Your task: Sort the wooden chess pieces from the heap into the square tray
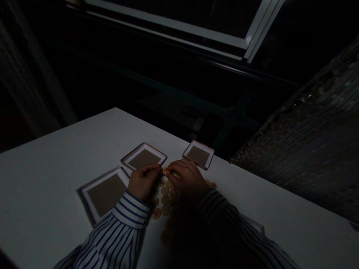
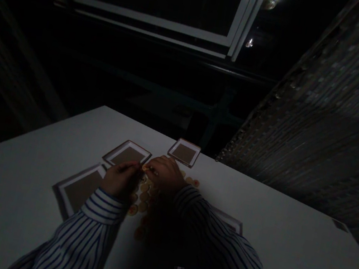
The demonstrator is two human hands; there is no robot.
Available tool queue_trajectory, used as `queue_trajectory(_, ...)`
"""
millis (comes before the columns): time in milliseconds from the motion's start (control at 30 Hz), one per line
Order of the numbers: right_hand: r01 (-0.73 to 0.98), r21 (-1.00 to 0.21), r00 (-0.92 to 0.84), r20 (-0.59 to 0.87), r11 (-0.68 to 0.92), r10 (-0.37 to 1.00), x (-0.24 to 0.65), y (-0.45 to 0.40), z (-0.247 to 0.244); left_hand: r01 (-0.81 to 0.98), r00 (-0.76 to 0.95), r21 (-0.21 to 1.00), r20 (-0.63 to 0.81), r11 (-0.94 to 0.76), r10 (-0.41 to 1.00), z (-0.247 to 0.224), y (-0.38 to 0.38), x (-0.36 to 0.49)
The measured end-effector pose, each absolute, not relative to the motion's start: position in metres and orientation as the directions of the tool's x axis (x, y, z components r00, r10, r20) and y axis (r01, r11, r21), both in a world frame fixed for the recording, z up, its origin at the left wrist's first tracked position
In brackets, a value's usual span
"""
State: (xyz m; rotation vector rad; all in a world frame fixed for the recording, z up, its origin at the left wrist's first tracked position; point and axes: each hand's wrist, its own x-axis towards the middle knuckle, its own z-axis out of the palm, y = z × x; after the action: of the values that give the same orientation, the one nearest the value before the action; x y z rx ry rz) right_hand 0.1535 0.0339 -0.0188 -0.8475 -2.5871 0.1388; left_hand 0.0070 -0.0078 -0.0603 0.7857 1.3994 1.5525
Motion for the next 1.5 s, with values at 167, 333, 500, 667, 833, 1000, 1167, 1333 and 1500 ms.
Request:
queue_trajectory(167, 0.631, -0.173, -0.72, 0.232, 0.756, 0.654, 0.146, 0.043, -0.025, 0.01, -0.542, 0.999, -0.022, 0.033, 0.84, -0.049, -0.01, -0.002)
queue_trajectory(333, 0.633, -0.142, -0.745, 0.155, 0.761, 0.649, 0.137, 0.046, -0.029, 0.044, -0.566, 0.998, -0.016, 0.049, 0.824, -0.046, -0.01, -0.003)
queue_trajectory(500, 0.642, -0.103, -0.75, 0.12, 0.76, 0.65, 0.133, 0.047, -0.031, 0.044, -0.559, 0.997, -0.025, 0.059, 0.829, -0.047, -0.009, -0.002)
queue_trajectory(667, 0.651, -0.088, -0.75, 0.082, 0.754, 0.656, 0.133, 0.047, -0.033, 0.022, -0.543, 0.998, -0.039, 0.061, 0.839, -0.049, -0.009, -0.001)
queue_trajectory(833, 0.64, -0.092, -0.758, 0.09, 0.763, 0.646, 0.136, 0.047, -0.03, 0.058, -0.529, 0.996, -0.025, 0.065, 0.848, -0.048, -0.01, 0.0)
queue_trajectory(1000, 0.657, -0.114, -0.736, 0.12, 0.745, 0.667, 0.155, 0.048, -0.02, 0.046, -0.509, 0.994, -0.062, 0.099, 0.858, -0.045, -0.013, 0.005)
queue_trajectory(1167, 0.655, -0.131, -0.733, 0.128, 0.745, 0.667, 0.183, 0.046, -0.012, 0.08, -0.464, 0.996, -0.002, 0.044, 0.886, -0.049, -0.013, 0.009)
queue_trajectory(1333, 0.597, -0.086, -0.795, 0.073, 0.798, 0.602, 0.191, 0.034, -0.014, 0.159, -0.429, 0.987, 0.053, 0.018, 0.902, -0.053, -0.012, 0.009)
queue_trajectory(1500, 0.539, -0.057, -0.842, 0.014, 0.841, 0.54, 0.185, 0.027, -0.023, 0.127, -0.43, 0.992, 0.06, -0.006, 0.901, -0.058, -0.011, 0.009)
